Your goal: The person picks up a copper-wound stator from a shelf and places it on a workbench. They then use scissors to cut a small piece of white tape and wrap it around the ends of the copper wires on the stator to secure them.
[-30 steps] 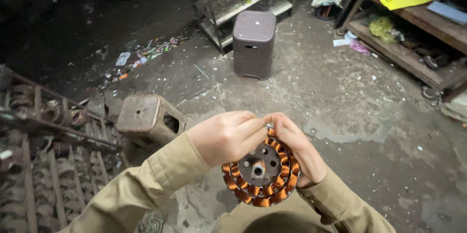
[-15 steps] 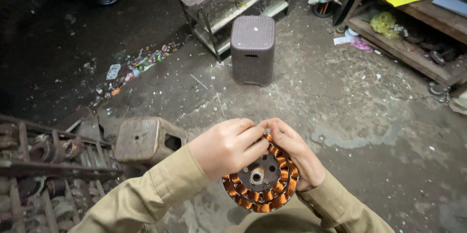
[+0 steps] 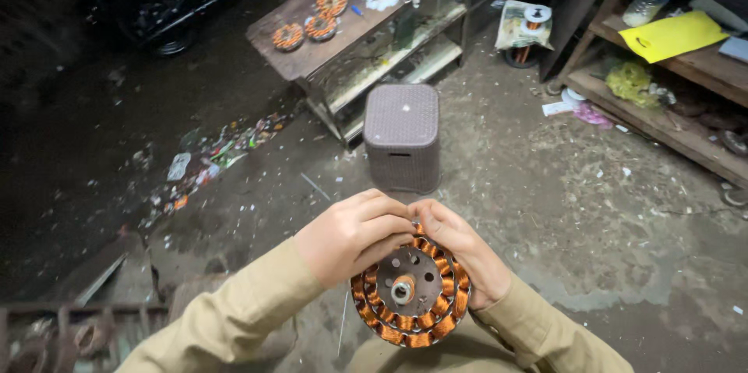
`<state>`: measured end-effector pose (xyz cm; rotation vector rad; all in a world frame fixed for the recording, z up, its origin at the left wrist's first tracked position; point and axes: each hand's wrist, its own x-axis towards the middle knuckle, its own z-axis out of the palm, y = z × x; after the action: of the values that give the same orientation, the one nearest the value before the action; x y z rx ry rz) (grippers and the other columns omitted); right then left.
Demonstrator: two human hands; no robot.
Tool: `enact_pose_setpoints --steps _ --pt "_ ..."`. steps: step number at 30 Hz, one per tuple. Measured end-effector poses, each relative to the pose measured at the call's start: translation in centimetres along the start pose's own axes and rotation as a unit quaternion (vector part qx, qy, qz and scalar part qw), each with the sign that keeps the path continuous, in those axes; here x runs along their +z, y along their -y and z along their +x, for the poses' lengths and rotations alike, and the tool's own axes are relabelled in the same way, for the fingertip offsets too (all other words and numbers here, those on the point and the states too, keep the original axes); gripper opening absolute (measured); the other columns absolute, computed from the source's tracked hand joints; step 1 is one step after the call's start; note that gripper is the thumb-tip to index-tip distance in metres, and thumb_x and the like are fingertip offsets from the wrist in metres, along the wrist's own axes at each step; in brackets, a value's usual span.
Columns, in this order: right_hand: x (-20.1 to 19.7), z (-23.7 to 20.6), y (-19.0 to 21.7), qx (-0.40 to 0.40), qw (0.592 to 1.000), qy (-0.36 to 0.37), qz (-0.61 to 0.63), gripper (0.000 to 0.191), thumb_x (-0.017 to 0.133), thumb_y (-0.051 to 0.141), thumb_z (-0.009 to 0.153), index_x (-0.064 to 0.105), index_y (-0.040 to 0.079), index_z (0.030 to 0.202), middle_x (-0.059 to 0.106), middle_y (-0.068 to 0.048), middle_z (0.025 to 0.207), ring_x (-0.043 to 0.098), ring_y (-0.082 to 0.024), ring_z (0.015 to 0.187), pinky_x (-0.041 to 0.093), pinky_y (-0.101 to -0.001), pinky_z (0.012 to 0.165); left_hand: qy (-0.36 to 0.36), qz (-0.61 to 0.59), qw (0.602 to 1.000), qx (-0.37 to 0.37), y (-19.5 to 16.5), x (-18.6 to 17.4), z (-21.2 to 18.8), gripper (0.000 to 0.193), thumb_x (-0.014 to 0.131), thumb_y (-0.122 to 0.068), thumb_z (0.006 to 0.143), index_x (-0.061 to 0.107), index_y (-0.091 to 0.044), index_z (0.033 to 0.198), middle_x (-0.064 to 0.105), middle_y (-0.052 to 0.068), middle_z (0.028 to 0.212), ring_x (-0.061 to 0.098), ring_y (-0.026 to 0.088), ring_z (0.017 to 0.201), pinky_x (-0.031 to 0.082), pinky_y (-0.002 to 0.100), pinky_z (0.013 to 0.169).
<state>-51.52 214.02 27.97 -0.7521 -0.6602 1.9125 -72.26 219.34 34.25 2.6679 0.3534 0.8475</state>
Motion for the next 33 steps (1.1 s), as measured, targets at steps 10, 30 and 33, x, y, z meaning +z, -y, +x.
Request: enact_pose_setpoints --steps 10,30,33 --pt "-9.7 10.0 8.9 -0.071 0.995 -0.062 0.028 0.041 0.057 0.034 0.100 0.059 0.000 0.124 0.068 -0.009 0.106 0.068 -0.014 0.097 0.056 -0.0305 0.081 -0.029 0.027 0.995 0.092 14.6 4.5 12.1 0.028 0.082 -0.008 0.083 0.068 -0.001 0.106 0.067 0.016 0.113 0.066 0.034 0.101 0.056 0.041 0.088" --pt "-34.4 33.1 33.1 -0.203 0.948 -0.225 -0.095 0.041 0.053 0.026 0.103 0.058 -0.003 0.131 0.068 -0.011 0.119 0.069 -0.017 0.109 0.056 -0.0345 0.092 -0.136 -0.149 0.949 -0.241 38.4 14.6 34.2 0.071 0.087 -0.029 0.074 0.062 0.000 0.134 0.066 0.018 0.125 0.061 0.037 0.118 0.048 0.042 0.101" --pt "-37.8 37.3 36.9 -0.166 0.966 -0.172 -0.100 0.038 0.060 0.020 0.101 0.059 0.000 0.133 0.070 -0.011 0.110 0.068 -0.018 0.095 0.055 -0.0342 0.081 -0.154 -0.137 0.896 -0.393 40.7 18.9 38.6 0.045 0.086 -0.029 0.078 0.073 -0.007 0.116 0.074 0.012 0.096 0.070 0.031 0.092 0.054 0.040 0.084"
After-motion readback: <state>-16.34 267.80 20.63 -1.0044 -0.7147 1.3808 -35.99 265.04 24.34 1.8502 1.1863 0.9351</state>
